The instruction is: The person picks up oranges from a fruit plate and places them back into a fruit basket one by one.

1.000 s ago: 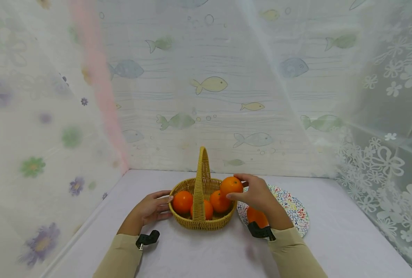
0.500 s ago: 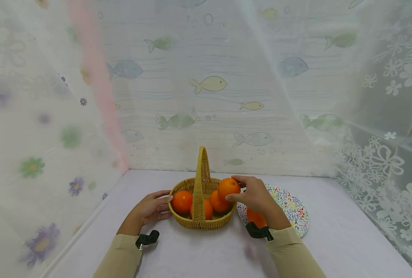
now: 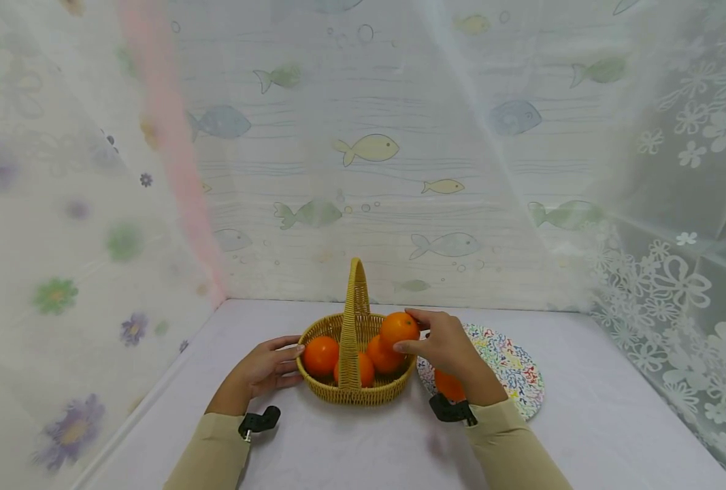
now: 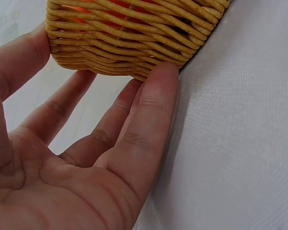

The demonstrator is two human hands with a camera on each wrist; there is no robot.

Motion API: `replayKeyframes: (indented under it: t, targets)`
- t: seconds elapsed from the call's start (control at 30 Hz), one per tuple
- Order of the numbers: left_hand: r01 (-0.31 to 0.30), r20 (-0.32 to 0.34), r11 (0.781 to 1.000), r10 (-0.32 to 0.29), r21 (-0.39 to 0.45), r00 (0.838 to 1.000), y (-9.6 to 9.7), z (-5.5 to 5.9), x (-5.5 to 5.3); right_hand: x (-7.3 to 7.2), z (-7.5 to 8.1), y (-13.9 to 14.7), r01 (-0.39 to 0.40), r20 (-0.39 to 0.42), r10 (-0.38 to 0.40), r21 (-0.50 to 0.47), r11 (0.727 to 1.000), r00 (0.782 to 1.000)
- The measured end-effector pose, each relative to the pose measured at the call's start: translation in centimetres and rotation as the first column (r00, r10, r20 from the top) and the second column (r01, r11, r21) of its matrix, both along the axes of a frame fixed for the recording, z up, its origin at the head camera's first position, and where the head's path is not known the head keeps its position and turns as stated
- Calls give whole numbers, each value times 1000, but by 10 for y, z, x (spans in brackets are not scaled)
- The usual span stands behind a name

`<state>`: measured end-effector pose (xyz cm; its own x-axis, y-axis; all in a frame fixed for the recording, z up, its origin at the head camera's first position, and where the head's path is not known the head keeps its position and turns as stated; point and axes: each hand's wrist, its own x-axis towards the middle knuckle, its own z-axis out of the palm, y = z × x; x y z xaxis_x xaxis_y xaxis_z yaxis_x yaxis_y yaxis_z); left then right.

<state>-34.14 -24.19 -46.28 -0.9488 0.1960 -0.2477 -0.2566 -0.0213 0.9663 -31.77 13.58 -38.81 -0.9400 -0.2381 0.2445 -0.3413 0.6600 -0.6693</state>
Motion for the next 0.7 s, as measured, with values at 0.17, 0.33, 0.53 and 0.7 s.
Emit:
replayKeyframes:
  t: [0.17,0.33,0.53,0.7]
  targets:
    - [2,-1,1000,-2,-3,1000,0,0,0,0,-2,-2,20,-2,-20,4,1000,1000]
    - [6,0,1000,-6,-3,1000,-1,-1,-1,-1,-5,-4,32,-2,-32,-9,999,999]
    - [10,0,1000,-10,3,1000,-2,-2,-2,-3,-7,-6,44,-15,-45,-42,998,999]
    - [10,-2,1000,-10,0,1000,-2,-2,-2,-4,-7,-5,67,0,-67,-51,996,998]
